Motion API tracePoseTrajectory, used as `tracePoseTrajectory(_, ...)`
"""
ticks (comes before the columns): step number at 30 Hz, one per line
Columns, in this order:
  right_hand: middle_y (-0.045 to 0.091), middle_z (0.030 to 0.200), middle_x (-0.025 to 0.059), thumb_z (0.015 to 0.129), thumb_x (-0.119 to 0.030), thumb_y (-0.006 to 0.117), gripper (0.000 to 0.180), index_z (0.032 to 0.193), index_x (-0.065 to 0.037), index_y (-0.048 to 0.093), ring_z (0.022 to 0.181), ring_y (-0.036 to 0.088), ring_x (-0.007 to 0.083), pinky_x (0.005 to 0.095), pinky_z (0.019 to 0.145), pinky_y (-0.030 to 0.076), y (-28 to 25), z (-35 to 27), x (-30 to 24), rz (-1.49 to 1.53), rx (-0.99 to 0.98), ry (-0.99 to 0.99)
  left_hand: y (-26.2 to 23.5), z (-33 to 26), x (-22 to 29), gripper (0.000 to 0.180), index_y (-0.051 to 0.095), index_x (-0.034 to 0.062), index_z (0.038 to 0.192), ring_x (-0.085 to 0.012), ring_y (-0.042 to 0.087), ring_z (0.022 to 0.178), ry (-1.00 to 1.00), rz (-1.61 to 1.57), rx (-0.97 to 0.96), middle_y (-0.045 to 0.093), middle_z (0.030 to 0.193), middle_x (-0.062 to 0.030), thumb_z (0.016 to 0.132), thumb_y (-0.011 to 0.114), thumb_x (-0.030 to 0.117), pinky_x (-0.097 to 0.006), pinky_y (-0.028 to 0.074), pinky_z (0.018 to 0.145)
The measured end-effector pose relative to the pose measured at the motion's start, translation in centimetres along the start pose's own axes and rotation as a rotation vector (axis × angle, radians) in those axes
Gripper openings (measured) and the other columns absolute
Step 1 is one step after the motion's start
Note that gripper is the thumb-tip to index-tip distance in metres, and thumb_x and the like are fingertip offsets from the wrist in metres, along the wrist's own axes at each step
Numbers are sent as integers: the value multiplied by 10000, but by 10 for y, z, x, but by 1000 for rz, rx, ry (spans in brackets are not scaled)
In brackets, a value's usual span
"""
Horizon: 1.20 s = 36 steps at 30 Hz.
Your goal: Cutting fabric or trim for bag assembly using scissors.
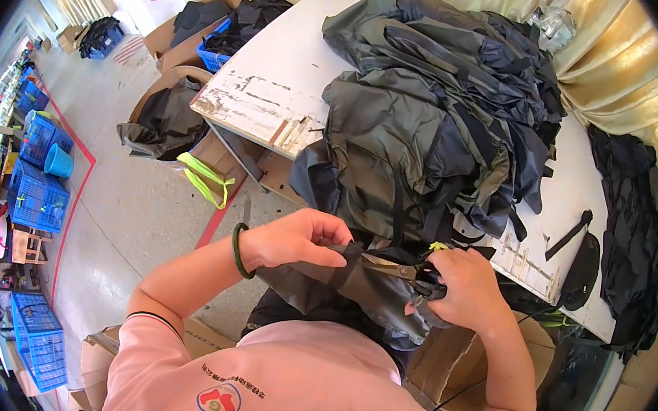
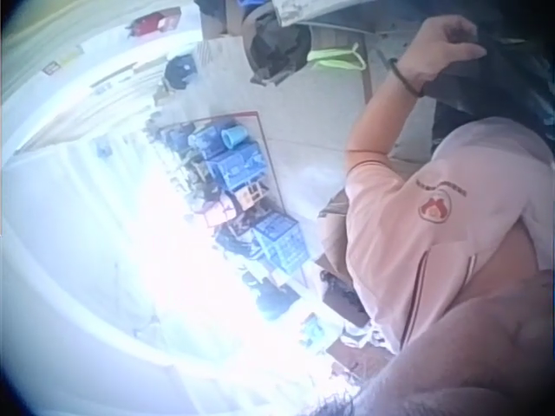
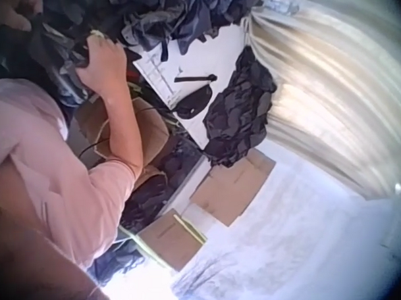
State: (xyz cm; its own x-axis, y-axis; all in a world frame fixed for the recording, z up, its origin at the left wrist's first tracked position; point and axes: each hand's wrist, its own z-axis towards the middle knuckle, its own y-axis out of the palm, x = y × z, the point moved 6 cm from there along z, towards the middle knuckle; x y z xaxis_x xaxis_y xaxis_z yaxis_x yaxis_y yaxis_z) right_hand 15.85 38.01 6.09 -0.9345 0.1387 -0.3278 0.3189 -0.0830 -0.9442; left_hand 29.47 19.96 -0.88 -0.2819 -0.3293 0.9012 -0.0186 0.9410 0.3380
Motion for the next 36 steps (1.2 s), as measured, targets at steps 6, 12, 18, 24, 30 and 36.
tracePoseTrajectory(6,570,706,60,529,-441,859,600,882,-60,558,715,576,288,369,651,404,0,2,1,74,-44,46,-3,-1,-1,172,611,53,943,-19,479,800,-9,14,-16,572,876,71,803,705,19,-189,397,726)
tracePoseTrajectory(12,584,759,100,578,-504,812,595,858,-48,552,772,580,303,385,667,411,-6,4,-6,52,-30,17,4,3,2,170,612,51,941,-23,478,810,-4,8,-54,569,875,71,802,708,26,-192,398,732)
tracePoseTrajectory(18,601,790,105,578,-475,814,582,883,-48,563,783,584,301,379,674,415,-10,8,-10,48,-74,34,12,5,5,178,621,39,963,-22,499,786,-18,5,-92,588,872,56,805,702,24,-188,413,712)
tracePoseTrajectory(24,615,778,112,603,-398,805,486,846,-60,555,778,597,314,398,656,426,-10,8,-9,52,-108,46,12,3,6,193,619,25,999,-31,550,821,-35,30,-109,623,918,31,821,679,-20,-200,454,752)
tracePoseTrajectory(30,611,705,107,609,-381,803,457,795,-62,532,686,610,338,405,592,459,-6,5,-8,81,-94,36,14,3,5,154,619,35,956,-12,494,754,-20,38,-113,585,854,56,821,692,38,-179,416,679)
tracePoseTrajectory(36,617,718,106,596,-369,808,461,807,-62,536,704,613,333,401,605,457,-6,4,-9,37,-117,45,13,2,4,154,618,31,966,-15,507,767,-23,62,-127,593,865,50,827,686,37,-184,426,688)
